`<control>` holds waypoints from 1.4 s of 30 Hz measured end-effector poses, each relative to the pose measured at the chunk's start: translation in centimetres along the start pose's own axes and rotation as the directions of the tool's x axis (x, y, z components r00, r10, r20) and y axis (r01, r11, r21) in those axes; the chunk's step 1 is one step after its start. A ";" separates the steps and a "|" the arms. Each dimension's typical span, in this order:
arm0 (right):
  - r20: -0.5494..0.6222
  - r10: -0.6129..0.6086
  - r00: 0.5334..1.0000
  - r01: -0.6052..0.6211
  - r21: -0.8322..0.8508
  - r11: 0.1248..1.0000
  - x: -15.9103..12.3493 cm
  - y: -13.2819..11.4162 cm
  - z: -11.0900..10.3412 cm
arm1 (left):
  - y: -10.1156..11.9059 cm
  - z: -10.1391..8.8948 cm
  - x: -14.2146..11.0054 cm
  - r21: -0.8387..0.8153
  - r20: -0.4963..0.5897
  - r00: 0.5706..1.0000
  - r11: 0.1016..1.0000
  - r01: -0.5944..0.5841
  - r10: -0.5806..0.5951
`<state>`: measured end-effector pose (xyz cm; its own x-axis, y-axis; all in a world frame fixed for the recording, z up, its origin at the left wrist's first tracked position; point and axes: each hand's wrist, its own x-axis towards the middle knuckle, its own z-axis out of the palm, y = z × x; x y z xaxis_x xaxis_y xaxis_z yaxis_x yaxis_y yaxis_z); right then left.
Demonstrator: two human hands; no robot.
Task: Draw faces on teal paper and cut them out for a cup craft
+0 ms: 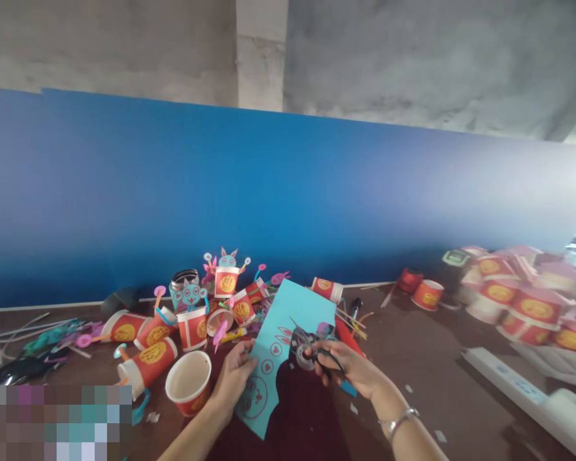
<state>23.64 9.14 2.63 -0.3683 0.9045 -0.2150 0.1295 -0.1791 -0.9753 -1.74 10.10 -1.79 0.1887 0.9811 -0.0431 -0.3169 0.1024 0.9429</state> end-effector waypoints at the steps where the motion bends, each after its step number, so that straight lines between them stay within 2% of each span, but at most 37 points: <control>1: -0.002 0.011 1.000 -0.011 -0.001 1.000 0.1 0.1 0.0 | 0.0 0.0 0.0 0.008 0.021 1.000 1.000 0.012 -0.012; 7: -0.005 0.031 1.000 -0.031 0.007 1.000 0.2 0.6 -0.2 | 0.3 -0.1 -0.2 0.046 0.072 0.994 0.995 0.084 -0.087; 19: -0.012 0.014 1.000 -0.012 0.116 0.993 0.8 2.7 -1.3 | 0.5 -0.2 0.0 0.060 0.094 0.991 0.994 0.091 -0.096; 25: 0.014 0.026 1.000 -0.028 0.121 0.992 0.6 2.1 -1.3 | 0.6 -0.1 -0.3 0.036 0.119 0.989 0.996 0.082 -0.086; 27: -0.017 0.044 0.999 -0.041 0.140 0.989 0.3 1.8 -1.2 | 1.0 0.0 -0.5 -0.010 0.125 0.987 0.995 0.101 -0.099; 29: -0.060 0.035 0.998 -0.022 0.206 0.978 0.2 1.6 -0.8 | 1.7 0.0 -0.8 -0.136 0.145 0.980 0.979 0.154 -0.134; 31: -0.106 -0.006 0.994 0.037 0.290 0.956 0.3 1.6 -0.3 | 2.3 0.0 -1.0 -0.330 0.215 0.959 0.910 0.249 -0.184; 33: -0.124 -0.040 0.991 0.084 0.371 0.925 0.4 1.6 0.5 | 2.6 0.0 -1.2 -0.449 0.269 0.945 0.843 0.296 -0.188; 37: -0.109 -0.029 0.994 0.082 0.527 0.846 1.1 1.8 2.1 | 2.5 0.5 -1.6 -0.518 0.320 0.935 0.797 0.309 -0.155; 42: -0.148 -0.027 0.989 0.112 0.602 0.791 1.6 2.0 3.2 | 2.0 1.1 -2.1 -0.539 0.300 0.943 0.789 0.295 -0.147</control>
<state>20.40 9.04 0.12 -0.2317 0.9563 -0.1783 -0.4931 -0.2734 -0.8259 -1.74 8.05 0.56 0.5033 0.8603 -0.0806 -0.6951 0.4586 0.5537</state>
